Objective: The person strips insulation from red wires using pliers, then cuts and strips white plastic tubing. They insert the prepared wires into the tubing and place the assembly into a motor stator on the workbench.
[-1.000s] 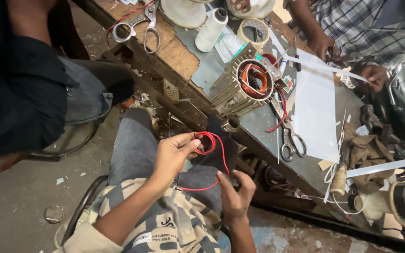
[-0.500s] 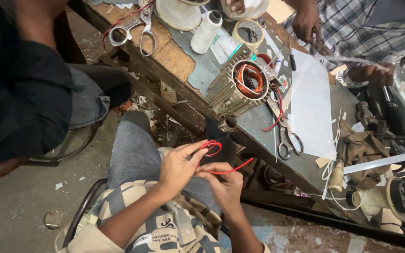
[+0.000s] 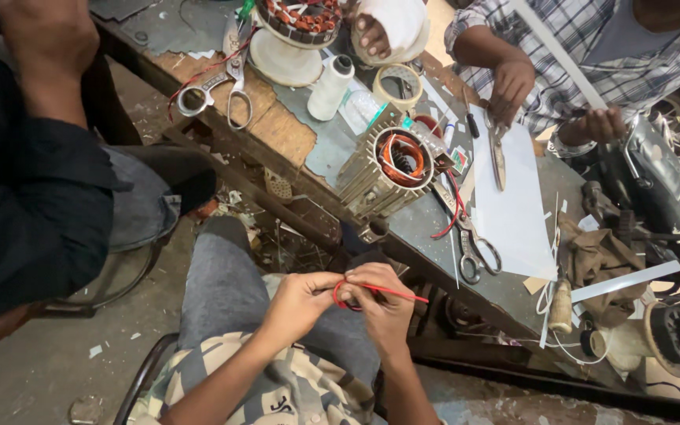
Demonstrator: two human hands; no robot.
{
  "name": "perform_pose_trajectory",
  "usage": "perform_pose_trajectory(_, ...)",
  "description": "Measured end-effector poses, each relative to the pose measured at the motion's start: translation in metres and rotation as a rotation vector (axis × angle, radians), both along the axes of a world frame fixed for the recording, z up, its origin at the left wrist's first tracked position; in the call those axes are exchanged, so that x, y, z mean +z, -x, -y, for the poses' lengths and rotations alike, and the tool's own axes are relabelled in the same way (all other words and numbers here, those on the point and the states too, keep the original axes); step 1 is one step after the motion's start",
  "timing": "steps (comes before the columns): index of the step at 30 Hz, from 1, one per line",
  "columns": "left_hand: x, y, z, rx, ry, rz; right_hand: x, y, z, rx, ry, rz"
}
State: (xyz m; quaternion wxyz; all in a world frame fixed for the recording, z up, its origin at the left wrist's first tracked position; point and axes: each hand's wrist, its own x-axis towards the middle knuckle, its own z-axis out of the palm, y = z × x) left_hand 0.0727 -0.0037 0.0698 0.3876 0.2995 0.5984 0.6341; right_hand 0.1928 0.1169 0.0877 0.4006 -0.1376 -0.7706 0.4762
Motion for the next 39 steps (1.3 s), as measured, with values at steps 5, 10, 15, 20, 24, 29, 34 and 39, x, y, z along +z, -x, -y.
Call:
perform_pose_trajectory(5,-0.02,0.003,-0.007,-0.139,-0.191,0.418,-0.004,-0.002,0.003,-0.08,-0.023,-0.026)
perform_pose_trajectory(10,-0.026,0.01,-0.003,-0.232,-0.147,0.664,-0.002,-0.002,0.001,-0.097,0.024,-0.036)
perform_pose_trajectory(15,-0.028,0.005,-0.006,-0.154,-0.1,0.662,-0.001,-0.001,0.003,-0.105,0.019,-0.034)
perform_pose_trajectory(20,-0.033,0.0,-0.01,-0.1,-0.06,0.718,0.001,-0.003,0.005,-0.097,-0.043,-0.007)
perform_pose_trajectory(24,-0.032,0.001,-0.006,-0.072,-0.079,0.656,-0.002,-0.015,-0.001,-0.115,0.241,0.103)
perform_pose_trajectory(29,-0.026,-0.003,-0.004,0.008,-0.13,0.651,-0.015,-0.024,-0.016,-0.033,0.536,-0.095)
perform_pose_trajectory(34,-0.026,-0.004,-0.006,0.023,-0.179,0.608,-0.022,-0.021,-0.021,-0.024,0.671,-0.242)
perform_pose_trajectory(39,-0.031,-0.002,-0.005,-0.046,-0.119,0.623,-0.016,-0.017,-0.01,-0.205,0.276,-0.073)
